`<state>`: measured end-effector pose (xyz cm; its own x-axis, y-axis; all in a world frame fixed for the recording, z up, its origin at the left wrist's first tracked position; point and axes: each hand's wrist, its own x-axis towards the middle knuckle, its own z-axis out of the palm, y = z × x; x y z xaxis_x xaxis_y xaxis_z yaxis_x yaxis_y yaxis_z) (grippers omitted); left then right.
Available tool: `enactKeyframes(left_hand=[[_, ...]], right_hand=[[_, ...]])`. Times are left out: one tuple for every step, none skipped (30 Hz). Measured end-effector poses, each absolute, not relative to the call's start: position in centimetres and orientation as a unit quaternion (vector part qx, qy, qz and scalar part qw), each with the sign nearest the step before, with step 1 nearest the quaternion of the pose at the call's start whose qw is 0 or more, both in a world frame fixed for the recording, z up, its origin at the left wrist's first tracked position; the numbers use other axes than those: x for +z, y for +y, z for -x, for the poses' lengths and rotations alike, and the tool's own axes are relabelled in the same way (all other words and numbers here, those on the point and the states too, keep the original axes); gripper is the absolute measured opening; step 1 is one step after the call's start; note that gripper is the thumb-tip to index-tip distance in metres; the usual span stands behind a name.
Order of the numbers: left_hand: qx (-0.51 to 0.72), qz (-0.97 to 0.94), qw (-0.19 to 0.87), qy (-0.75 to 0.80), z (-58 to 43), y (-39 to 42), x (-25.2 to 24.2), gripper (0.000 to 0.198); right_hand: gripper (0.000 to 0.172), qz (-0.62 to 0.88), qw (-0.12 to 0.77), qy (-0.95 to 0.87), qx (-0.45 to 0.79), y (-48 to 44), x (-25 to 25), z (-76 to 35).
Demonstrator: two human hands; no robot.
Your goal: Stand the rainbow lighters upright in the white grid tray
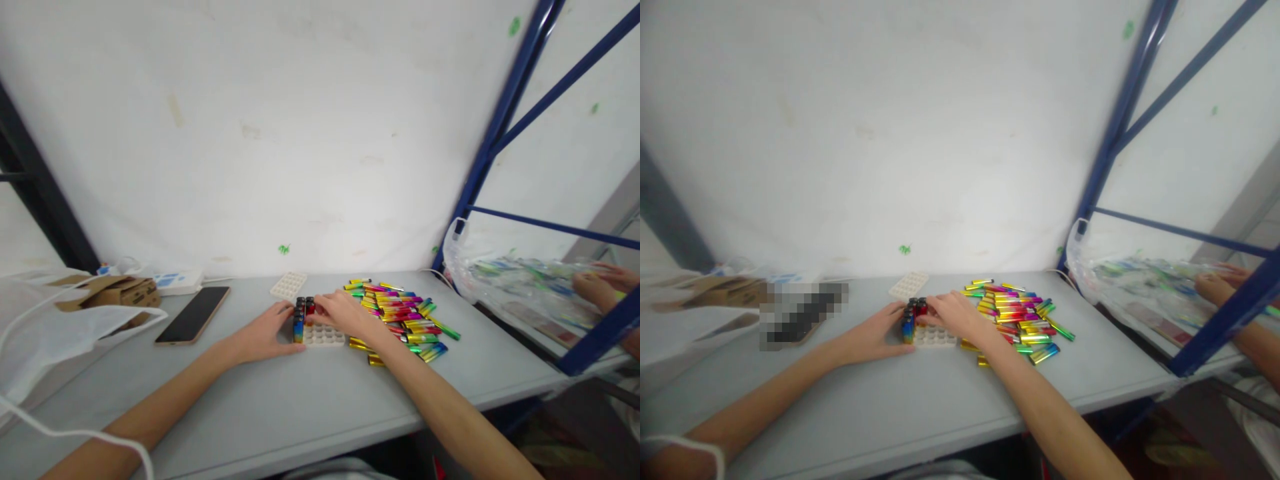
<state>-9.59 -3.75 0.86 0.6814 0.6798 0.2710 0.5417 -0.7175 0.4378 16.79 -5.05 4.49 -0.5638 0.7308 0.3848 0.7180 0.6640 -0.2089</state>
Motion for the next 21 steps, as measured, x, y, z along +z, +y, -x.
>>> enactKeyframes(left_hand=[[0.216, -0.903, 0.162, 0.333, 9.6, -3.7, 0.8, 0.073], [0.221, -0.904, 0.161, 0.329, 9.6, -3.6, 0.7, 0.073], [0.225, -0.904, 0.159, 0.328, 9.7, -3.5, 0.6, 0.072], [0.227, -0.903, 0.157, 0.329, 9.7, -3.4, 0.6, 0.072], [0.227, -0.903, 0.156, 0.331, 9.7, -3.4, 0.6, 0.072], [0.227, -0.902, 0.156, 0.331, 9.7, -3.4, 0.6, 0.071], [0.227, -0.903, 0.156, 0.331, 9.6, -3.5, 0.7, 0.071], [0.228, -0.902, 0.158, 0.330, 9.6, -3.5, 0.8, 0.070], [0.228, -0.902, 0.159, 0.331, 9.5, -3.6, 0.9, 0.069], [0.227, -0.901, 0.161, 0.332, 9.5, -3.7, 1.1, 0.069], [0.223, -0.901, 0.163, 0.333, 9.4, -3.8, 1.2, 0.068], [0.221, -0.901, 0.165, 0.335, 9.4, -3.9, 1.3, 0.068], [0.219, -0.900, 0.167, 0.336, 9.4, -4.0, 1.4, 0.069], [0.218, -0.900, 0.170, 0.338, 9.3, -4.0, 1.5, 0.069], [0.217, -0.899, 0.172, 0.340, 9.3, -4.1, 1.5, 0.069], [0.215, -0.898, 0.173, 0.342, 9.3, -4.1, 1.5, 0.070], [0.212, -0.898, 0.174, 0.345, 9.3, -4.1, 1.5, 0.071], [0.207, -0.898, 0.174, 0.348, 9.3, -4.2, 1.6, 0.071], [0.202, -0.899, 0.173, 0.349, 9.3, -4.2, 1.6, 0.072], [0.200, -0.899, 0.172, 0.349, 9.3, -4.2, 1.6, 0.072], [0.200, -0.901, 0.170, 0.347, 9.2, -4.2, 1.5, 0.073]], right_hand=[[0.033, 0.403, 0.240, -0.883, 0.030, -4.8, 4.5, -17.6], [0.035, 0.401, 0.258, -0.878, 0.040, -4.4, 4.5, -18.6], [0.036, 0.406, 0.277, -0.870, 0.044, -4.0, 4.5, -19.9], [0.037, 0.421, 0.295, -0.857, 0.038, -3.4, 4.4, -21.3], [0.035, 0.438, 0.307, -0.845, 0.028, -2.8, 4.2, -22.8], [0.032, 0.454, 0.314, -0.833, 0.017, -2.0, 3.9, -24.3], [0.032, 0.465, 0.310, -0.829, 0.006, -1.3, 3.6, -25.7], [0.036, 0.472, 0.299, -0.829, 0.000, -0.6, 3.2, -26.9], [0.042, 0.480, 0.286, -0.829, -0.006, 0.2, 2.9, -28.0], [0.046, 0.490, 0.267, -0.830, -0.009, 0.8, 2.5, -28.8], [0.048, 0.497, 0.242, -0.833, -0.010, 1.4, 2.3, -29.3], [0.049, 0.504, 0.216, -0.836, -0.009, 2.0, 2.2, -29.6], [0.049, 0.510, 0.188, -0.839, -0.006, 2.5, 2.1, -29.7], [0.048, 0.514, 0.160, -0.843, -0.001, 2.9, 2.2, -29.7], [0.045, 0.515, 0.136, -0.846, 0.005, 3.3, 2.4, -29.5], [0.043, 0.515, 0.117, -0.849, 0.011, 3.6, 2.5, -29.3], [0.040, 0.513, 0.105, -0.852, 0.015, 3.8, 2.7, -29.1], [0.038, 0.510, 0.099, -0.854, 0.016, 4.0, 2.9, -28.9], [0.035, 0.506, 0.098, -0.857, 0.015, 4.1, 3.0, -28.8], [0.033, 0.503, 0.098, -0.859, 0.012, 4.2, 3.1, -28.7], [0.032, 0.499, 0.097, -0.861, 0.009, 4.2, 3.2, -28.7]])
